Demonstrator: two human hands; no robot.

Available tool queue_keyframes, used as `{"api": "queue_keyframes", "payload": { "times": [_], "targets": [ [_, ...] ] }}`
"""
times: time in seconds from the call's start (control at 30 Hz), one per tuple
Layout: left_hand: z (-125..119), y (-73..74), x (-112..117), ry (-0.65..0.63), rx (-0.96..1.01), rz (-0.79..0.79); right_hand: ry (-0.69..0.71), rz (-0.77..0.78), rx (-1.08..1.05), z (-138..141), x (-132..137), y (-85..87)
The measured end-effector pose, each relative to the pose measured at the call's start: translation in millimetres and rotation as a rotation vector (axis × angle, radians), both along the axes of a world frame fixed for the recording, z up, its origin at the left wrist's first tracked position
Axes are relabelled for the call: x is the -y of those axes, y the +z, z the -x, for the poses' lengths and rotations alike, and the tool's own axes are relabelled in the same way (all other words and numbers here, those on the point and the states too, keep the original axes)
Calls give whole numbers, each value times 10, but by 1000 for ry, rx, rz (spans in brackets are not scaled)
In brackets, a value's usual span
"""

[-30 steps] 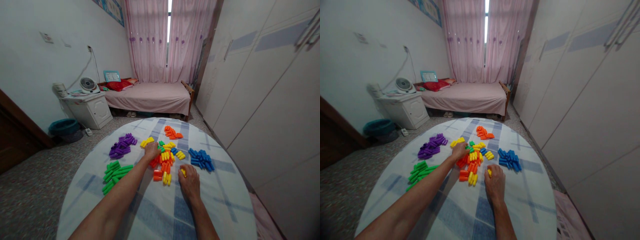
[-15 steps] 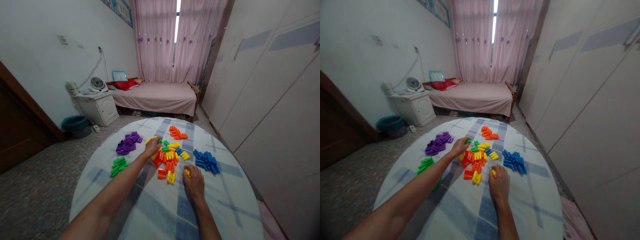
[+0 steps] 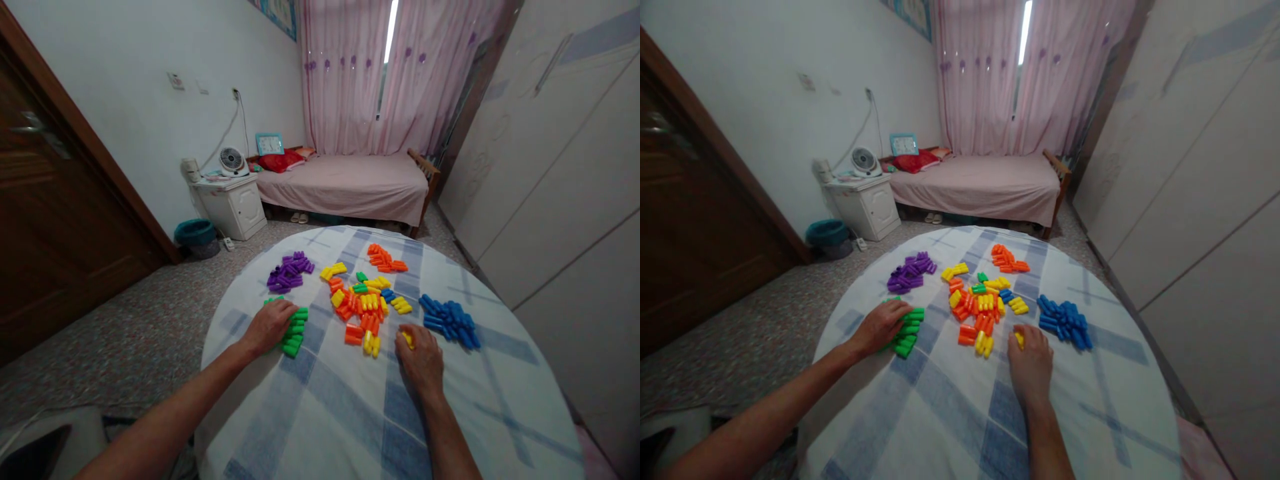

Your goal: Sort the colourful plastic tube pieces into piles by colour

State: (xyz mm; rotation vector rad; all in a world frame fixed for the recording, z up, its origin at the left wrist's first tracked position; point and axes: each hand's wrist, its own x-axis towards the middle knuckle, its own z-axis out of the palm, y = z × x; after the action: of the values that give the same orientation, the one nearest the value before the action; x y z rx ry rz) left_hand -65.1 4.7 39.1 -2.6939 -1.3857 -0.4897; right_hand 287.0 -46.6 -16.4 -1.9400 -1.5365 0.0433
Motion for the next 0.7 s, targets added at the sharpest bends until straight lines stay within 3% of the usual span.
{"api": "queue_keyframes", "payload": {
  "times": [0.2, 0.33, 0.53, 0.7],
  "targets": [
    [40, -54, 52, -10, 69, -3, 16, -8, -25, -7, -22, -36],
    [-147, 23, -49, 16, 172, -68, 6, -5, -32, -5, -30, -50],
    [-1083, 216, -483, -116, 262, -13, 18, -24, -34, -5, -12, -47],
    [-1781, 172, -875, 5, -3, 166, 32, -27, -31, -18, -8, -65]
  ]
}}
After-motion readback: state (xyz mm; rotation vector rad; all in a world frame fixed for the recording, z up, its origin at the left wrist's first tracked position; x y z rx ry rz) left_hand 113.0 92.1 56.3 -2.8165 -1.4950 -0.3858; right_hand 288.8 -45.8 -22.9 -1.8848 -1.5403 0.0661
